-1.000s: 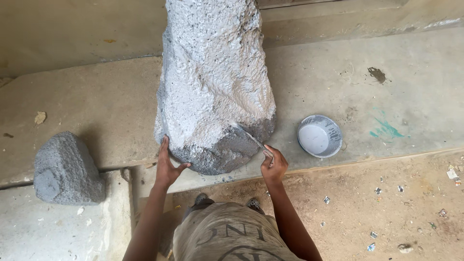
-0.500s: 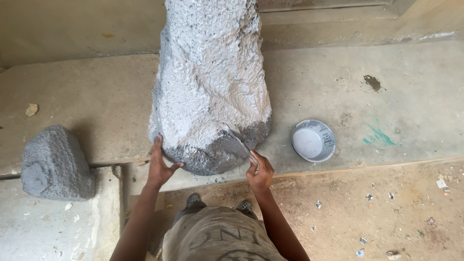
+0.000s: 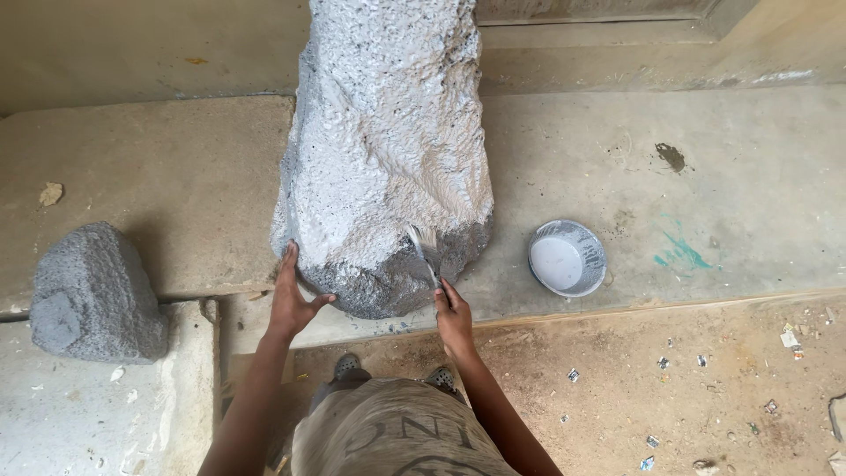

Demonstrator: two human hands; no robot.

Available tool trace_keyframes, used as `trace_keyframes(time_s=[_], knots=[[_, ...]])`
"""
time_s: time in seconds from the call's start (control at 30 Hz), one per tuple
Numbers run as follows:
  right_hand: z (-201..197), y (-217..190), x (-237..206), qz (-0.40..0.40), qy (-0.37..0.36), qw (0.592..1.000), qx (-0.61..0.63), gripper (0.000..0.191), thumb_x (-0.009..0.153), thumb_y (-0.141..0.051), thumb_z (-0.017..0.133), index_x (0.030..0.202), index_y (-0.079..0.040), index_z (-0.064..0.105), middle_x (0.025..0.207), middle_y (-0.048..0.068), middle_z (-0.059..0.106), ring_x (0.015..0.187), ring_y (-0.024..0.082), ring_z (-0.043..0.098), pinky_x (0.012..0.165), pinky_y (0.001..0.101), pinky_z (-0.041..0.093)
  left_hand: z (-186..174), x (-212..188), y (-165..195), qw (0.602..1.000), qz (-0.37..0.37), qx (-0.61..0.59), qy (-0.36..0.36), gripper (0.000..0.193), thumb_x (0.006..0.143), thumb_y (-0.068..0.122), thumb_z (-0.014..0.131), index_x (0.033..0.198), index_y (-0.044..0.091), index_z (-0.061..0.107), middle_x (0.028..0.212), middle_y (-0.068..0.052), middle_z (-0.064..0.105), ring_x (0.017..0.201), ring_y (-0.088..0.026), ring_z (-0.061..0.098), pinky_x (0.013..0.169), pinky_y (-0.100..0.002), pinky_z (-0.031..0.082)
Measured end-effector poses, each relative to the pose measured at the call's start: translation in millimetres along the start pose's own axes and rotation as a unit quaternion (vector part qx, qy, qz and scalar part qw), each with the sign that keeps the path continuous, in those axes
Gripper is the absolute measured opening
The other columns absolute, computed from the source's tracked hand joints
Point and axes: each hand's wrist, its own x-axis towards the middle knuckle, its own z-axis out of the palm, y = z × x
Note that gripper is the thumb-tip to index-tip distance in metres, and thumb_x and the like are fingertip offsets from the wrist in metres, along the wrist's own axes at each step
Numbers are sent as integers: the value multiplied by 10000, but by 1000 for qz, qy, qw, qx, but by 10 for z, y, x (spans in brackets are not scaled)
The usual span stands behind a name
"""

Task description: The person paints a large stone with white paint using a brush. They repeatedly dip the brush into a bucket of paint and apply it to the stone's surface, working from the bottom upward.

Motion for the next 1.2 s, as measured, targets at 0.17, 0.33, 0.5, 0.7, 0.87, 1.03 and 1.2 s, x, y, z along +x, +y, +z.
trace_keyframes(time_s=[0.17,0.33,0.5,0.7,0.87,1.03,1.2], knots=[[94,30,-64,44,49,990,123,526,1028,-216,552,1535,-114,457,624,-23,453,415,60,304,357,259,291,-39,38,-5,999,-39,16,-24,1400,533,297,975,1618,137,104,1705,-55,160,1565,-244,173,1289,-412,189],[298,-194,-122,36,21,986,162,517,1016,-203,576,1518,-92,517,660,-36,498,445,39,365,378,240,352,-71,43,0,997,-58,21,-37,1401,539,301,973,1616,147,91,1703,-25,147,1566,-232,160,1292,-403,186],[224,-223,-201,-45,-28,994,100,532,1023,-212,611,1519,-65,488,619,-45,486,438,31,366,380,236,327,-27,15,-37,999,-40,10,-29,1389,533,304,967,1617,131,116,1711,-53,153,1571,-245,175,1295,-405,192],[92,98,79,-28,38,994,102,484,1013,-179,609,1480,-64,553,541,-54,464,390,44,326,347,250,277,9,-4,-38,1000,-9,-2,-13,1385,527,308,972,1616,118,138,1703,-82,180,1567,-265,189,1287,-421,205],[207,96,32,78,87,984,132,449,1022,-142,588,1462,-54,598,620,-39,545,409,39,417,353,250,351,-22,35,-17,1000,2,-3,-3,1389,528,313,976,1613,105,133,1700,-93,184,1566,-279,187,1284,-429,199],[325,-178,-61,-29,-2,988,153,471,1012,-144,608,1474,-88,540,606,-37,500,395,23,343,333,223,304,9,-10,-23,1000,23,-14,7,1378,541,303,966,1621,91,138,1708,-108,179,1572,-284,192,1288,-425,209],[177,-70,-78,-28,9,993,118,429,1004,-163,588,1420,-61,589,628,-13,570,398,53,400,332,240,341,32,-17,8,999,-25,-4,-21,1395,523,300,973,1621,121,131,1704,-72,180,1567,-265,184,1288,-427,194]])
